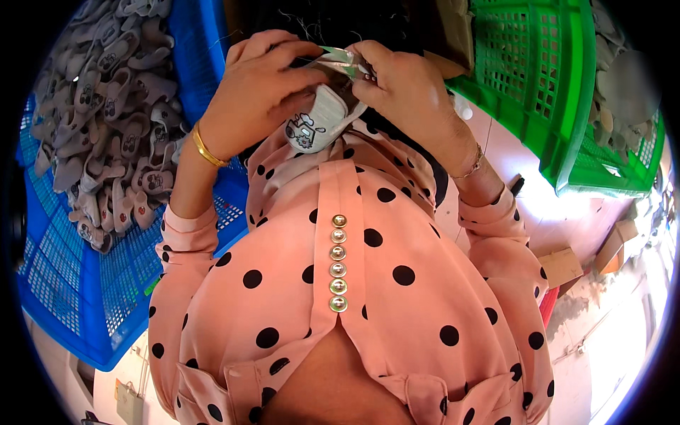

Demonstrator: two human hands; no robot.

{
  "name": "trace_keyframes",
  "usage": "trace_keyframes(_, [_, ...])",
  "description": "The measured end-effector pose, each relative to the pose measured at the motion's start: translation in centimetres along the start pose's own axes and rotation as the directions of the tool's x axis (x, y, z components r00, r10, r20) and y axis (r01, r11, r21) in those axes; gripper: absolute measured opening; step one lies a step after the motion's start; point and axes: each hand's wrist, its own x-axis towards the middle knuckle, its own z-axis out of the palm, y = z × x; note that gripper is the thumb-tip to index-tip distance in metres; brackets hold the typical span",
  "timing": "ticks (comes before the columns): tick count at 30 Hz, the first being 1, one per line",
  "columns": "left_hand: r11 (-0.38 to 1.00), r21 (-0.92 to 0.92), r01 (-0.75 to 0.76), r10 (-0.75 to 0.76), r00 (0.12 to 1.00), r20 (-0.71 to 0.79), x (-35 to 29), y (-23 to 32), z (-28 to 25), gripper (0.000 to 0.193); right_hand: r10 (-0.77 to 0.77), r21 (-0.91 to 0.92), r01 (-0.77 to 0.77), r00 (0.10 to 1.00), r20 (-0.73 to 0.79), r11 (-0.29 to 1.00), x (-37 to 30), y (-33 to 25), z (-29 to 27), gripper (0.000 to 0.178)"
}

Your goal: The person sits on the floor between two large plastic baskets filled with grey slippers. They pick up individual slippers and use a pair of scissors to trim loose threads and excess fabric from the edges and straps. After trimming, the person places the slippers into the green basket.

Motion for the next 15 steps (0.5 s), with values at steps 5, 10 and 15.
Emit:
trace_keyframes(5, [0.969, -0.227, 0.102, -0.091, 0.994, 0.058, -1.3, -1.4, 0.6, 0.018, -0.022, -0.007, 0.022, 0.999, -0.039, 1.000, 0.4, -0.4, 0.3, 0.038])
trace_keyframes(10, [0.930, -0.296, 0.218, -0.228, 0.974, 0.003, -2.5, -0.2, 0.4, 0.020, -0.062, -0.015, 0.062, 0.998, -0.014, 0.998, -0.9, -2.9, -1.1, 0.040])
trace_keyframes(15, [0.915, -0.315, 0.253, -0.274, 0.962, -0.022, -2.6, 0.9, -0.1, 0.023, -0.169, -0.065, 0.174, 0.983, 0.066, 0.983, -1.2, -4.5, -0.2, 0.028])
